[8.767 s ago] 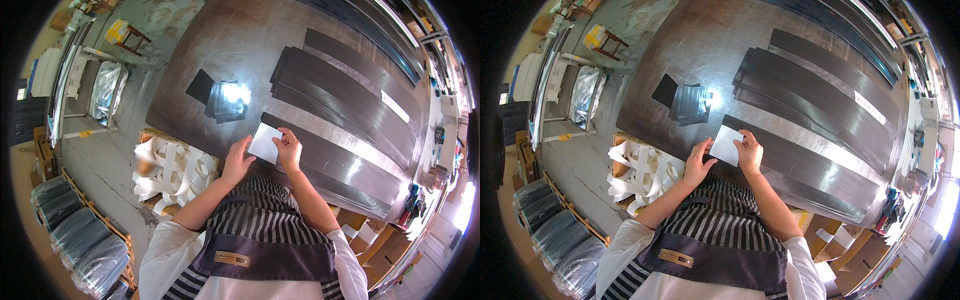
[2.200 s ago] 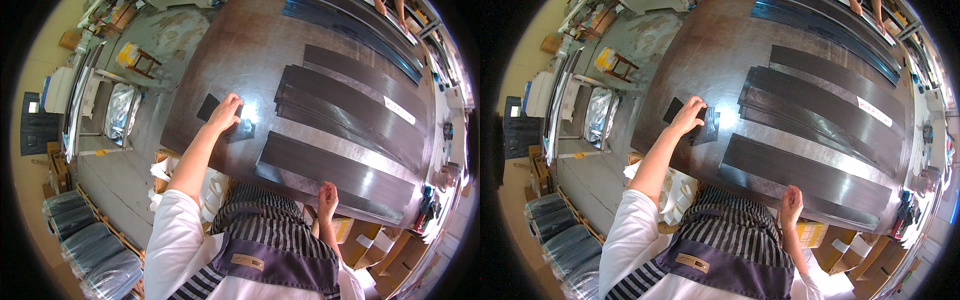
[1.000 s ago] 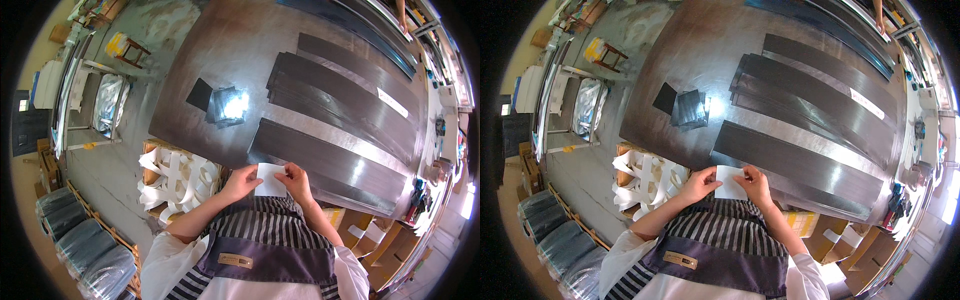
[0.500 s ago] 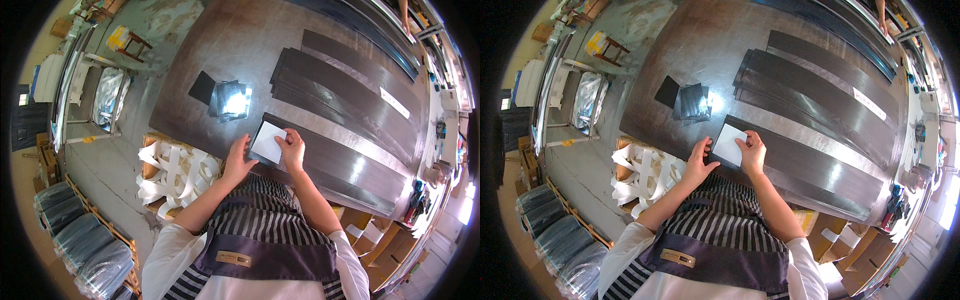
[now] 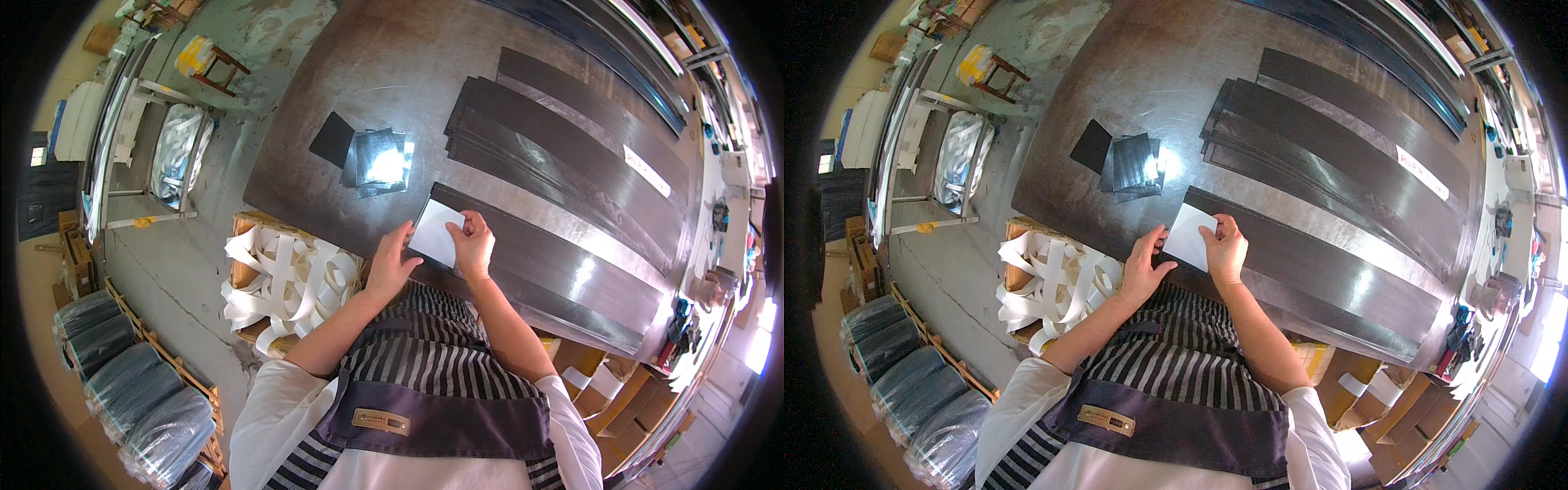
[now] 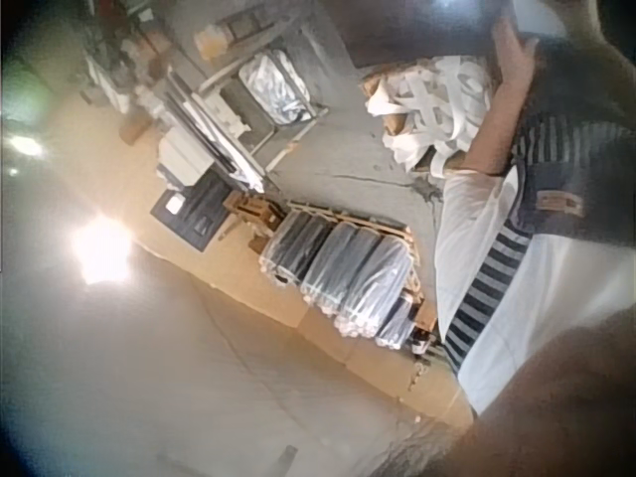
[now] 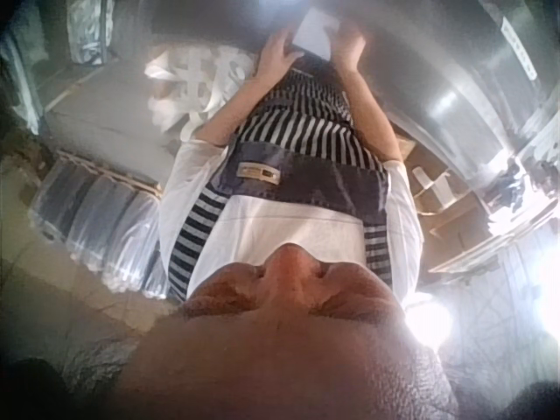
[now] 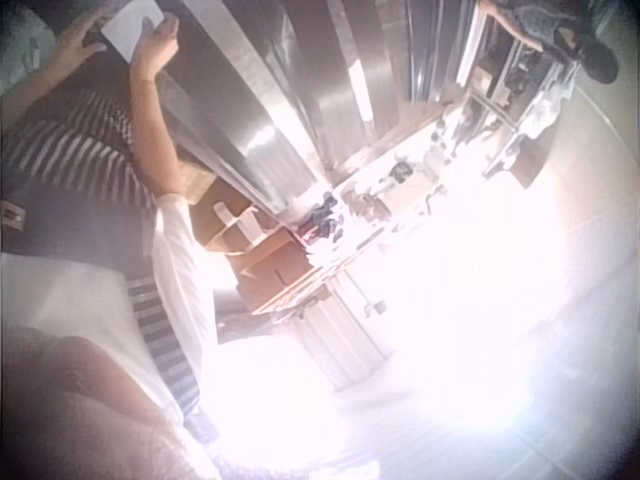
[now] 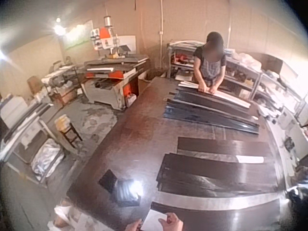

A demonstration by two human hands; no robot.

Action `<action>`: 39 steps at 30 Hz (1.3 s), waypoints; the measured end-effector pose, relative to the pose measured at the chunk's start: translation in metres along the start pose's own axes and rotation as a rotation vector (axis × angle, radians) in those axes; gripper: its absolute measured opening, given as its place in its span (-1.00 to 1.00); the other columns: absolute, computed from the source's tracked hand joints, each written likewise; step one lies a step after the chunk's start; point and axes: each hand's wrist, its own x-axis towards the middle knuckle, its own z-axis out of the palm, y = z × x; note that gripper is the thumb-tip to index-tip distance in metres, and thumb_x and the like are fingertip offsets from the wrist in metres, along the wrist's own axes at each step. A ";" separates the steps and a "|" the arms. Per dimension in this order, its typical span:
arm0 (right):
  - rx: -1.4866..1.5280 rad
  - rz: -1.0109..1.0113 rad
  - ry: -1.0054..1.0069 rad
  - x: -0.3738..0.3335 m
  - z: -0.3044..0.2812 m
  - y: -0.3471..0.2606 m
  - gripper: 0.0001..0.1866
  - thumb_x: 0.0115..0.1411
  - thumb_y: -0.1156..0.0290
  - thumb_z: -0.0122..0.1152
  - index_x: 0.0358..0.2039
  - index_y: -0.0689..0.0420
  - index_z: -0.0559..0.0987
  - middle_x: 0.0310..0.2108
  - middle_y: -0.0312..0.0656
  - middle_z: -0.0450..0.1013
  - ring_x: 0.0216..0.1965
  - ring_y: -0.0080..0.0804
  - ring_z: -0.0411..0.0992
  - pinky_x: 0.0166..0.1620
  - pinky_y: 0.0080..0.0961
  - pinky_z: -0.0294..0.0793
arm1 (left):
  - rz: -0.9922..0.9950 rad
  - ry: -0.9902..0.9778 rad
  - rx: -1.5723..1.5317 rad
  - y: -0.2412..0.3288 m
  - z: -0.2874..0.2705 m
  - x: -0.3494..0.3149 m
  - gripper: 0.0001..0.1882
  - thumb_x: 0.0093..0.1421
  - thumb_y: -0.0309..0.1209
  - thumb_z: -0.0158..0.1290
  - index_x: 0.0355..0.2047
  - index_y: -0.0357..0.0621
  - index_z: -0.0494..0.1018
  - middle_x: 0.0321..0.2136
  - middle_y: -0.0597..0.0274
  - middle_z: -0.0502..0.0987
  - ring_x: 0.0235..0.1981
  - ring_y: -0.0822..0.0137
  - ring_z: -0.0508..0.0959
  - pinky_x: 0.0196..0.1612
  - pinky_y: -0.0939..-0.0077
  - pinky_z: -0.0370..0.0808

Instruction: The person picks up small, dark rectangular metal sheets from a pile on a large workbench. They place each sheet onto a larger, shiny metal surface, aligning it with other sheets already arranged there. The person repeats this process, handling the sheets one by one to build a neat stack.

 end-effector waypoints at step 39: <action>-0.279 -0.285 -0.089 -0.002 -0.046 -0.041 -0.59 0.12 0.43 0.19 0.00 0.20 0.43 -0.32 -0.02 0.54 -0.42 -0.16 0.54 -0.34 -0.33 0.53 | 0.488 -0.160 0.631 0.034 0.011 0.044 -0.56 0.01 -0.44 0.07 -0.04 -0.12 0.42 -0.31 0.11 0.34 -0.22 0.06 0.38 -0.17 0.24 0.40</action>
